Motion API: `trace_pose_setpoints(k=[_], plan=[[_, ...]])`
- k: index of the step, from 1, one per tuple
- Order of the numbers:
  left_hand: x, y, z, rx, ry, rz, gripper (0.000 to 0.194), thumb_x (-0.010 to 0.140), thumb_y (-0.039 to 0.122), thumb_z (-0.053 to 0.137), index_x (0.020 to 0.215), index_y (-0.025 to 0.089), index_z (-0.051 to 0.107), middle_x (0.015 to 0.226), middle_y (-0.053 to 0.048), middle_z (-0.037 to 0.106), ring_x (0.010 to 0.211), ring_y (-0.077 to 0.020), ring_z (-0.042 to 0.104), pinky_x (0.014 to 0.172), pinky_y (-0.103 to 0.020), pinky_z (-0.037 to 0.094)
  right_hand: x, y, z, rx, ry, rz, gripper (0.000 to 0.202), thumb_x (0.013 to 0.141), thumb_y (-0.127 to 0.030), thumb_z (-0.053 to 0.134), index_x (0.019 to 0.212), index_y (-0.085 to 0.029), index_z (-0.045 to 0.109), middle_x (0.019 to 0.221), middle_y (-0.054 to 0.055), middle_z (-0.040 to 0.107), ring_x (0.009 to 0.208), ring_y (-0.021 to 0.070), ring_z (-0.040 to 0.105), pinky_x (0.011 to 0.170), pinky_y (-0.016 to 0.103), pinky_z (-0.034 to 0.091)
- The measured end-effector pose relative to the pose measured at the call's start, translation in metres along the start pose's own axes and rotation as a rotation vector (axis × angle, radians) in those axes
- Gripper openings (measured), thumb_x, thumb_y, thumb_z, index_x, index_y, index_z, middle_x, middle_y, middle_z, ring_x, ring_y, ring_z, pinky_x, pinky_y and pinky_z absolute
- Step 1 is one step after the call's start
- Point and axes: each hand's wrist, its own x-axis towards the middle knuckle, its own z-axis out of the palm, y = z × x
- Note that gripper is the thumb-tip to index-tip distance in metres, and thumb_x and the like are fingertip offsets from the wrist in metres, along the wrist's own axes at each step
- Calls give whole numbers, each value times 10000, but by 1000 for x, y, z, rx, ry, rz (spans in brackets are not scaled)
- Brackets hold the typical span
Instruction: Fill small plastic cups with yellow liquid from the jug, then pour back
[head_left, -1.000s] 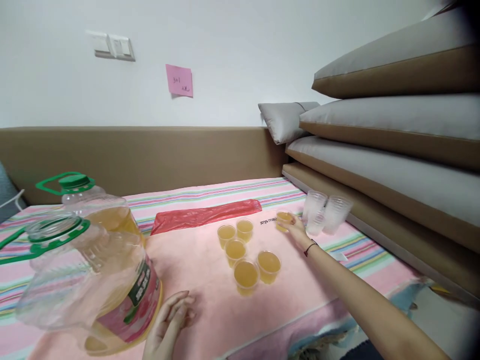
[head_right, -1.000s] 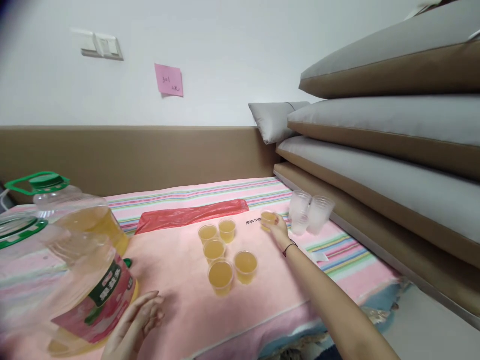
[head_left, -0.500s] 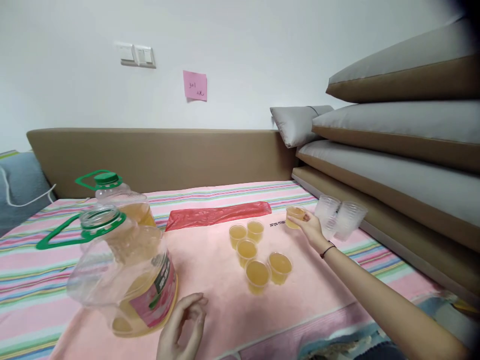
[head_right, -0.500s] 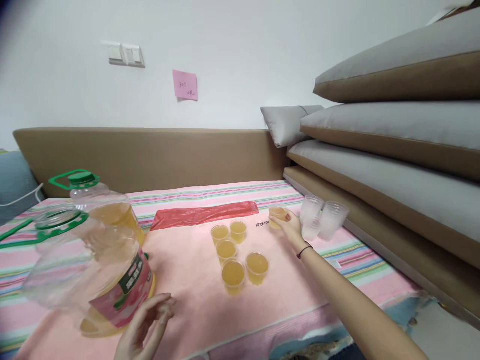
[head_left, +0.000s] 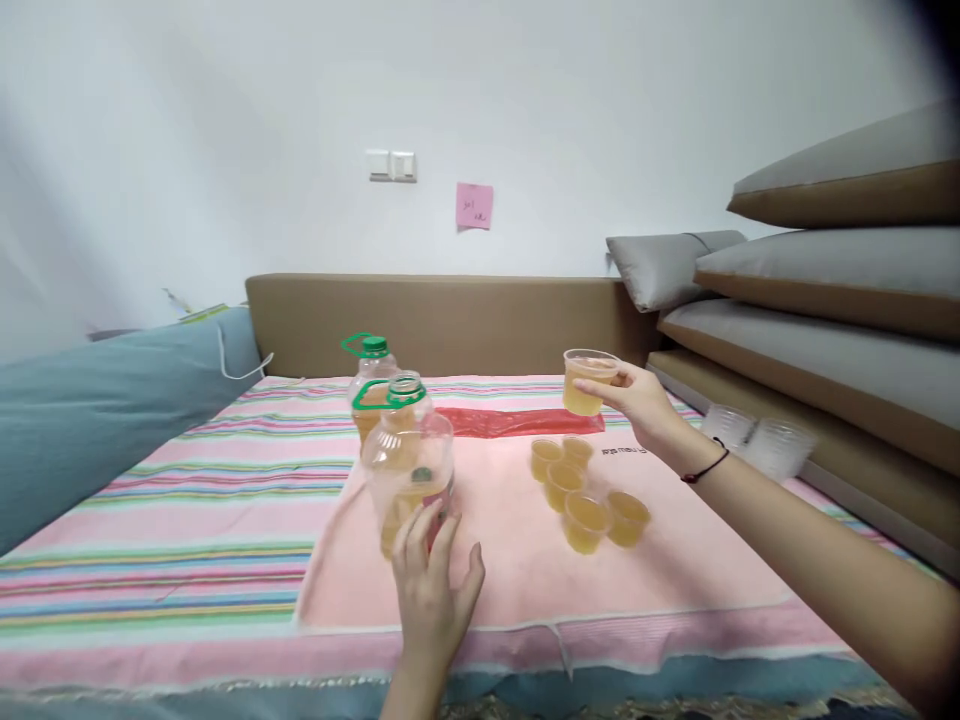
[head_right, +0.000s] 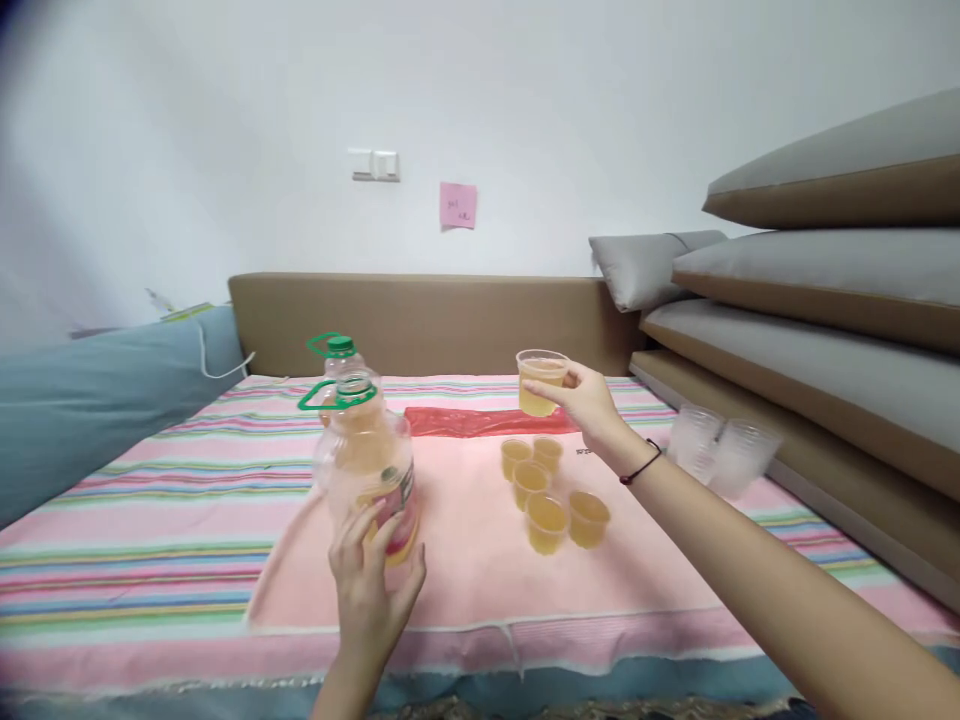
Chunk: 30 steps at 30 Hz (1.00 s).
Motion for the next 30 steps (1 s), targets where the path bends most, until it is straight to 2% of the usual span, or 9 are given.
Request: trace_pose_setpoints(k=[2,5,8,12,18,21,27,30], plan=[[0,-5,-5,53,39,-101,543,787,215,676,1295,233,486,1317,-159,510,1298,-329,457,1072,-523,392,-4,-12,28,31,-53,3,523,542,-363,896,1008,-199,722,1118,83,748,1110,293,663,979,454,519],[-1,-15,-6,59,66,-324,741,786,323,703,1412,196,329,1408,-207,401,1373,-362,362,1109,-580,341,-7,-24,66,67,-141,-7,504,557,-343,890,1013,-210,722,1116,74,748,1111,276,662,976,438,517],[-7,-26,0,-39,33,-544,933,741,438,735,1468,169,214,1455,-221,347,1397,-379,328,1125,-596,328,-7,-32,98,87,-198,-11,480,554,-329,889,991,-213,727,1093,71,755,1096,268,667,966,430,518],[-14,-35,8,-176,-38,-738,1027,706,474,746,1491,178,153,1479,-201,326,1405,-388,328,1136,-570,335,-6,-35,127,83,-257,-1,469,556,-330,882,982,-209,726,1084,74,755,1084,273,671,948,441,523],[-16,-37,4,-205,-147,-745,970,720,463,726,1470,138,204,1472,-234,353,1389,-394,355,1124,-563,345,-3,-28,149,69,-319,-13,481,568,-344,878,1003,-211,719,1104,78,751,1078,269,675,939,438,530],[-18,-38,3,-210,-152,-745,992,701,461,736,1468,121,206,1473,-245,360,1390,-397,357,1122,-569,342,-4,-28,156,62,-340,-5,467,568,-340,877,992,-221,720,1094,68,755,1072,269,678,931,444,535],[-26,-43,5,-200,-192,-706,1009,722,457,727,1492,113,174,1504,-260,338,1430,-394,313,1141,-563,319,-7,-33,162,41,-417,-12,453,600,-341,862,1020,-235,731,1109,59,747,1069,249,674,967,440,517],[-27,-43,5,-172,-195,-693,1026,712,457,737,1491,89,179,1495,-275,353,1416,-388,337,1134,-546,337,-8,-34,162,21,-439,-34,423,609,-362,861,996,-240,738,1122,54,740,1063,245,675,952,429,530]])
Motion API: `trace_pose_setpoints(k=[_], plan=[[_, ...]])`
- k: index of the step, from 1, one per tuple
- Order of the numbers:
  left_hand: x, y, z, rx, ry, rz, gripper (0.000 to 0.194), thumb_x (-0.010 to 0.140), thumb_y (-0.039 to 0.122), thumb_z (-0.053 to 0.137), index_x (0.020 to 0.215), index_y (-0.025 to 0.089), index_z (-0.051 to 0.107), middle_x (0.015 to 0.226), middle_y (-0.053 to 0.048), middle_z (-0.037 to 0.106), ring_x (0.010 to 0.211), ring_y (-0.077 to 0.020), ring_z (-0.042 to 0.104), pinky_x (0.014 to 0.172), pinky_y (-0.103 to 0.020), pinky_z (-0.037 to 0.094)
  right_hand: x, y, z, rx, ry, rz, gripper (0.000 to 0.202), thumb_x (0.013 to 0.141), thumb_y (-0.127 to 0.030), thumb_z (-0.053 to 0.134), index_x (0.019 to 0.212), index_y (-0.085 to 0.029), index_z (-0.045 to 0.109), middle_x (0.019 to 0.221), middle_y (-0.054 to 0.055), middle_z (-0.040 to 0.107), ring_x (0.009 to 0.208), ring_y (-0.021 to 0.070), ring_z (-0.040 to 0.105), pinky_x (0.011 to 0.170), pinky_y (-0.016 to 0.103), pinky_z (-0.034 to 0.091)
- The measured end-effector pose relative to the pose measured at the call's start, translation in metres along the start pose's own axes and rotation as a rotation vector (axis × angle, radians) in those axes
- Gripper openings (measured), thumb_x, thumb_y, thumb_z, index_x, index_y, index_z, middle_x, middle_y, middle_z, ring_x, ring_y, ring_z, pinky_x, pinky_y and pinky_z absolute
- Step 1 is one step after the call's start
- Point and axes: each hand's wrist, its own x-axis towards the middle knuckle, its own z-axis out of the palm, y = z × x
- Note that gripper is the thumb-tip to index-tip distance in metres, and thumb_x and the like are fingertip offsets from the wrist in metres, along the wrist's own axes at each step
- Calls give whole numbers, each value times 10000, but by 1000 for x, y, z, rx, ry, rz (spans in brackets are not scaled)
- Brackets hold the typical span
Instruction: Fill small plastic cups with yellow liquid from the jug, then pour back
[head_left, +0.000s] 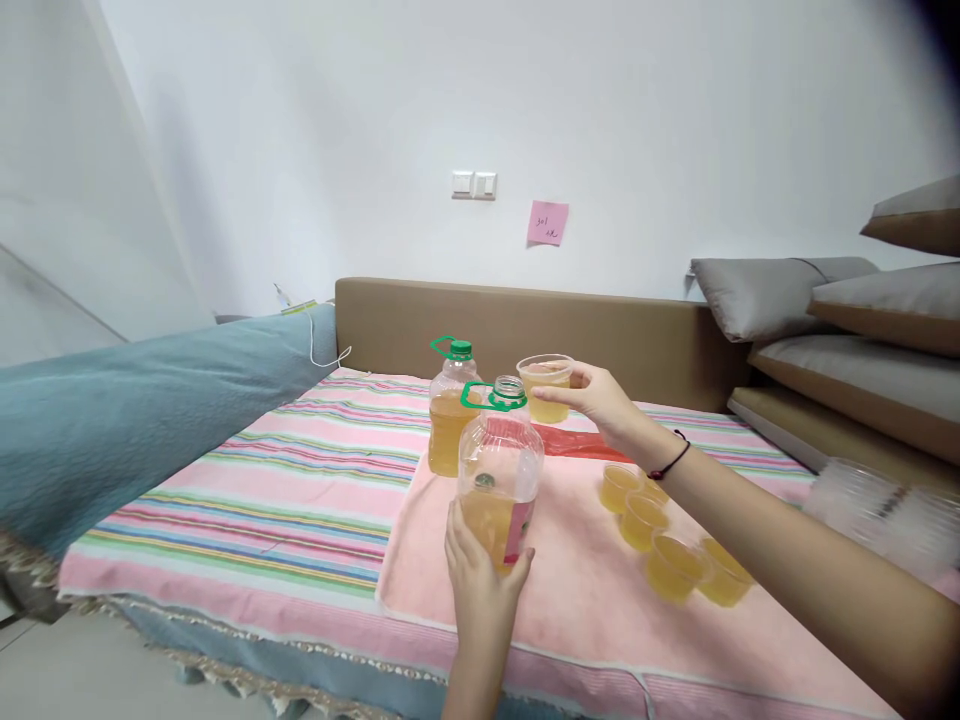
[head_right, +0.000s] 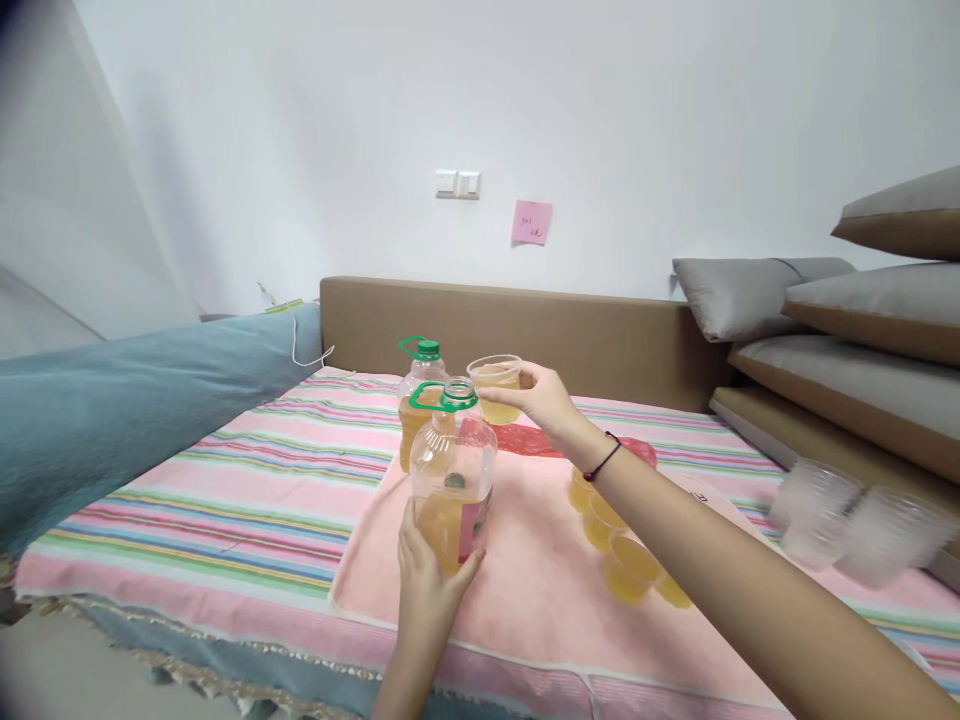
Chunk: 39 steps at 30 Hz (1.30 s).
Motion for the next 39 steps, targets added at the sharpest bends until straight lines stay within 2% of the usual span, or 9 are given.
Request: trace_pose_setpoints(k=[5,11,15,21,28,35,39], plan=[[-1,6,-1,-28,17,-10,992,717,445,724,1486,105,198,1497,-253,355,1419,-381,333,1137,-537,331,0,-2,-3,-40,-36,-8,453,647,-372,848,1063,-243,725,1123,62,739,1057,250,677,923,418,544],[-1,10,0,-51,45,-30,976,692,396,734,1474,122,219,1489,-237,368,1406,-388,347,1140,-552,315,4,-3,-7,-86,-50,-19,426,639,-369,853,1025,-234,734,1164,77,727,1053,262,680,916,428,554],[-1,9,-1,-50,15,-27,975,699,410,736,1474,121,218,1491,-244,367,1407,-386,348,1139,-548,320,4,-6,-7,-102,-60,-21,447,637,-363,855,1045,-231,731,1128,74,739,1048,264,682,916,423,553],[-1,10,-1,-33,40,-21,979,693,393,743,1469,107,218,1481,-253,378,1401,-383,354,1137,-541,323,3,-8,-8,-110,-36,-11,463,590,-363,875,1008,-217,740,1092,77,748,1010,269,691,872,413,565],[-2,6,-2,2,-17,5,986,731,433,717,1487,97,181,1511,-261,335,1436,-373,307,1153,-528,307,0,-15,-6,-152,-5,18,468,560,-349,877,984,-204,740,1002,69,762,947,259,699,823,398,569],[-2,9,1,15,47,8,982,708,408,729,1475,86,209,1491,-256,368,1417,-372,337,1137,-536,338,4,-16,-9,-154,-24,33,521,528,-359,892,994,-196,726,1032,88,754,1007,279,685,864,418,561],[-2,11,0,21,45,14,960,721,414,714,1472,90,212,1488,-252,369,1416,-365,339,1136,-536,340,7,-16,-12,-202,-34,25,488,531,-357,895,967,-210,729,1001,73,756,996,279,686,856,409,560]])
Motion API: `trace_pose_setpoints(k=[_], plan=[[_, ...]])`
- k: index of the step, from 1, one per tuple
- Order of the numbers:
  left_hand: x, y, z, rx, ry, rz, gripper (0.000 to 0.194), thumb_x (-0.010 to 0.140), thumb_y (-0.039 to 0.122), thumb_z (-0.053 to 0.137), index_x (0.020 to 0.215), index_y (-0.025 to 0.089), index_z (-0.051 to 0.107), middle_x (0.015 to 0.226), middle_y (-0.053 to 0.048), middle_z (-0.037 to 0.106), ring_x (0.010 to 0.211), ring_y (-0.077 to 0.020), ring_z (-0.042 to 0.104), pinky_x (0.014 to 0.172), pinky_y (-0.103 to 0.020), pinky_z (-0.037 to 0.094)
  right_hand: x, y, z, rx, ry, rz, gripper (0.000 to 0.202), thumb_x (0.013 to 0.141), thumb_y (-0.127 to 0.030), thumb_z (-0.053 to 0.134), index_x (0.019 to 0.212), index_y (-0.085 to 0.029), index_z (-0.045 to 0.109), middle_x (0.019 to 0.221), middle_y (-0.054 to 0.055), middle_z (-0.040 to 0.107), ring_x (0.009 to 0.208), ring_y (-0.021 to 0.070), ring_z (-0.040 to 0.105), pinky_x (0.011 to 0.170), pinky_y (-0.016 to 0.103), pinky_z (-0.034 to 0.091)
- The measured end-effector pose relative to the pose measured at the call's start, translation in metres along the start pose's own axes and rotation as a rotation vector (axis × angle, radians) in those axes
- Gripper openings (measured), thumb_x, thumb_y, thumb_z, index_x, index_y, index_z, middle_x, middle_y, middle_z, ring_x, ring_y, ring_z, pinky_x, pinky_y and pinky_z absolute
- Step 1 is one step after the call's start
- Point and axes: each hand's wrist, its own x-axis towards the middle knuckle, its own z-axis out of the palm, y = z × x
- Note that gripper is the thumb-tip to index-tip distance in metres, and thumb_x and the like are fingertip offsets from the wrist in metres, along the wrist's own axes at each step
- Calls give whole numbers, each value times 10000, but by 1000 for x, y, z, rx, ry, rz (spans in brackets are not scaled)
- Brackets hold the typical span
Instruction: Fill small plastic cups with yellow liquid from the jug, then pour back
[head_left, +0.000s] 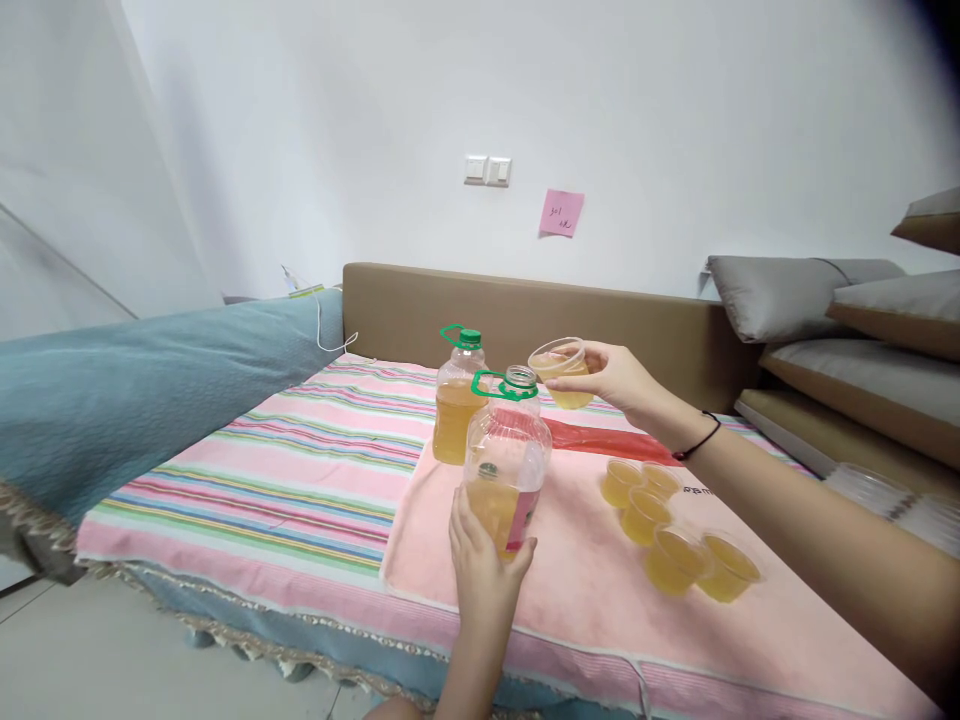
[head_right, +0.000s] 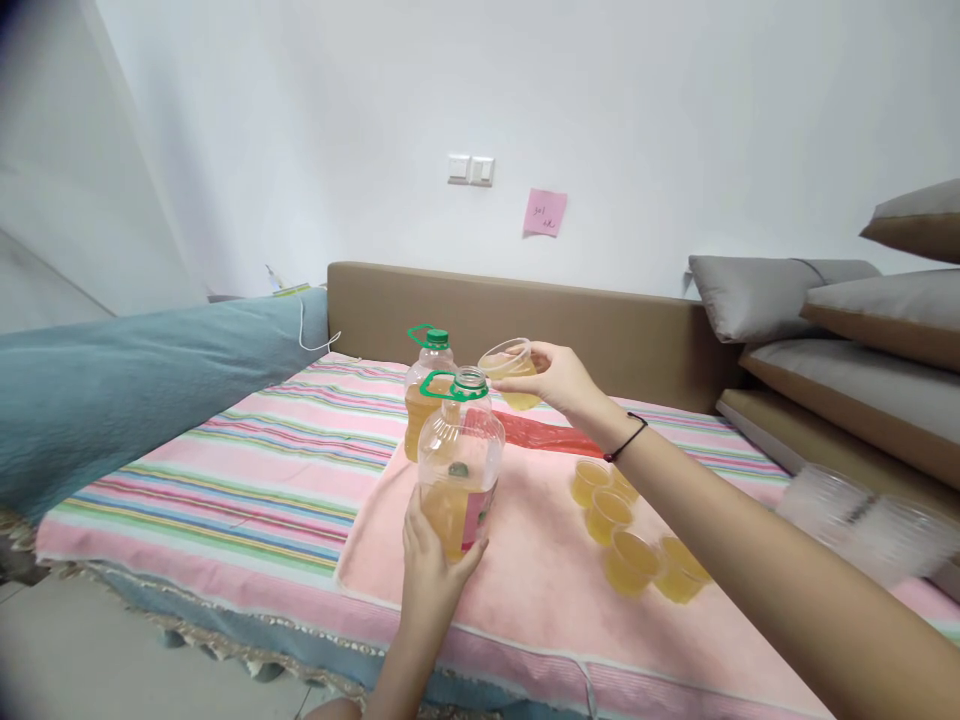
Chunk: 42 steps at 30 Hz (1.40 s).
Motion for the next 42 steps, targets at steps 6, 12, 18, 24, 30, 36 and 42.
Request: trace_pose_setpoints(k=[6,12,18,24,30,36,42], plan=[[0,-5,-1,13,-53,12,971,744,428,698,1488,97,169,1513,-245,331,1441,-356,295,1157,-522,315,2,-4,-2,-66,-9,-19,447,560,-342,877,962,-219,724,987,66,751,986,280,686,841,404,559],[-1,-11,0,-3,-57,11,1004,724,425,719,1496,117,156,1515,-242,332,1429,-369,320,1146,-537,325,7,-3,-6,-141,-34,-37,470,557,-369,877,976,-222,723,989,67,756,966,281,693,823,405,566],[-2,-13,1,12,-62,23,1015,723,438,724,1495,105,155,1507,-249,344,1420,-364,335,1143,-527,335,10,-2,-9,-199,-45,-51,461,578,-376,864,988,-224,718,1013,72,755,962,282,696,809,406,569],[-2,-10,0,6,-69,-4,1013,720,417,721,1502,123,148,1523,-239,331,1436,-358,316,1152,-516,324,11,-6,-10,-241,-63,-71,436,608,-380,842,1000,-231,725,1052,73,752,1002,287,688,847,419,561],[-2,-10,0,2,-76,-20,1024,710,413,727,1497,110,145,1511,-244,343,1429,-357,327,1148,-510,332,11,-11,-10,-317,-55,-82,453,602,-422,840,1001,-234,735,1037,69,755,996,292,687,856,424,555],[-2,-11,0,19,-66,-9,1028,713,433,726,1499,108,148,1518,-249,335,1433,-362,320,1153,-520,328,13,-15,-11,-395,-63,-83,478,596,-439,835,1015,-231,737,995,68,758,953,285,688,810,407,560],[-1,-6,-2,-9,-76,-30,1011,708,421,721,1494,115,163,1530,-237,321,1448,-361,298,1168,-521,304,16,-20,-11,-495,-26,-87,443,562,-452,853,939,-242,753,927,58,751,888,271,679,781,409,559]])
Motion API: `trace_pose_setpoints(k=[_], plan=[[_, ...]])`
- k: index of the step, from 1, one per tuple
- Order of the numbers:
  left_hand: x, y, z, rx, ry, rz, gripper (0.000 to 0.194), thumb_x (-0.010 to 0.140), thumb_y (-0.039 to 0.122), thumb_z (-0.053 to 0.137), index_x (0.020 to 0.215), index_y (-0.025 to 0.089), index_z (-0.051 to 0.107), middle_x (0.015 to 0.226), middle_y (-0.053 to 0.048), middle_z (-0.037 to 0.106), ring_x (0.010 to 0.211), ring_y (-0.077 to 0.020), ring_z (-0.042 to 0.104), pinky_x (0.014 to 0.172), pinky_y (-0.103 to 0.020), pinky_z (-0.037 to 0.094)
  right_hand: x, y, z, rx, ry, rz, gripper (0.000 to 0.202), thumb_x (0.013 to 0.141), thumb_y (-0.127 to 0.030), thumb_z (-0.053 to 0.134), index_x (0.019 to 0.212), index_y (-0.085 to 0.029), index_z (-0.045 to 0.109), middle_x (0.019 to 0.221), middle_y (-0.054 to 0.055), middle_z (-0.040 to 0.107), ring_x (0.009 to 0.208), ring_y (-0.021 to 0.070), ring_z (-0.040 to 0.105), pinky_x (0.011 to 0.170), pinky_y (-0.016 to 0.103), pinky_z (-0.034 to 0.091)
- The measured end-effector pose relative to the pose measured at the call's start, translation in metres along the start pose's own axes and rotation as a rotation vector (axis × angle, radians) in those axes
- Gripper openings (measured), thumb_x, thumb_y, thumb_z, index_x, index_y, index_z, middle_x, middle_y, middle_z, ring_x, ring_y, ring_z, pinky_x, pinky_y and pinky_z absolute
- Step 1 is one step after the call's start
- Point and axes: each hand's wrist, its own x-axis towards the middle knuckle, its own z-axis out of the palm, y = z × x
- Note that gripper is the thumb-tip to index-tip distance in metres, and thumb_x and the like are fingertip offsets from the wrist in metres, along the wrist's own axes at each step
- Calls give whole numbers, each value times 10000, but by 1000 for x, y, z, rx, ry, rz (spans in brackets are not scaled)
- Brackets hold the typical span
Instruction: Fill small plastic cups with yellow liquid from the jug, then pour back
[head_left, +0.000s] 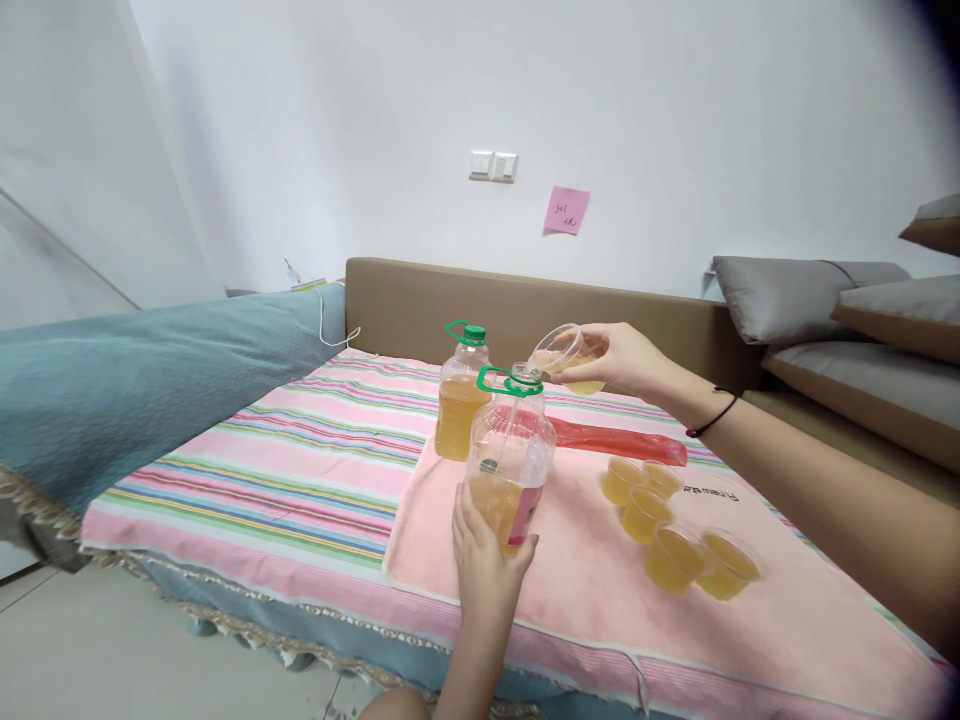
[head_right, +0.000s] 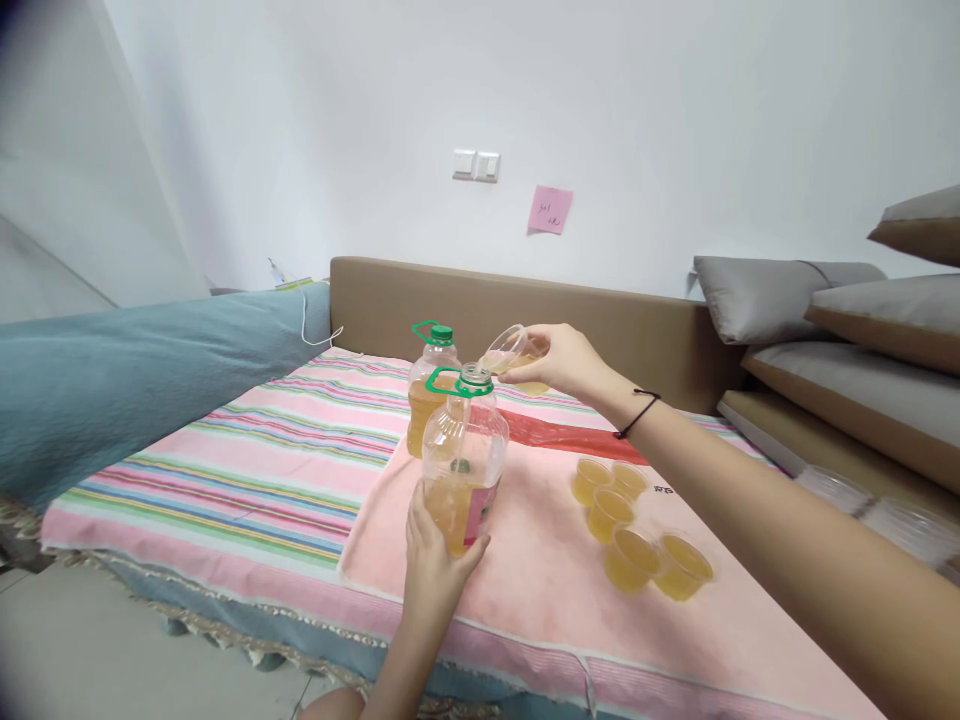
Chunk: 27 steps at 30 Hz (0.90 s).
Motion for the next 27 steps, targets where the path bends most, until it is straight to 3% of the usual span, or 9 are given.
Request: trace_pose_setpoints(k=[6,18,27], plan=[[1,9,-1,-22,53,-21,993,676,367,738,1476,122,204,1514,-233,352,1430,-371,327,1155,-544,317,-1,-8,-4,-57,-5,4,398,554,-451,862,883,-254,753,873,48,734,850,271,666,737,409,561],[0,8,0,-3,45,-12,1000,687,380,738,1483,111,195,1513,-243,350,1433,-365,322,1152,-529,321,1,-18,-7,-111,-25,22,441,551,-462,856,915,-234,758,815,44,725,823,258,661,718,390,535],[0,10,1,25,63,-35,1007,663,373,748,1475,116,212,1503,-234,374,1415,-374,351,1136,-522,335,8,-12,-9,-138,-55,-14,400,569,-432,831,910,-239,748,815,35,726,804,254,666,690,380,528]])
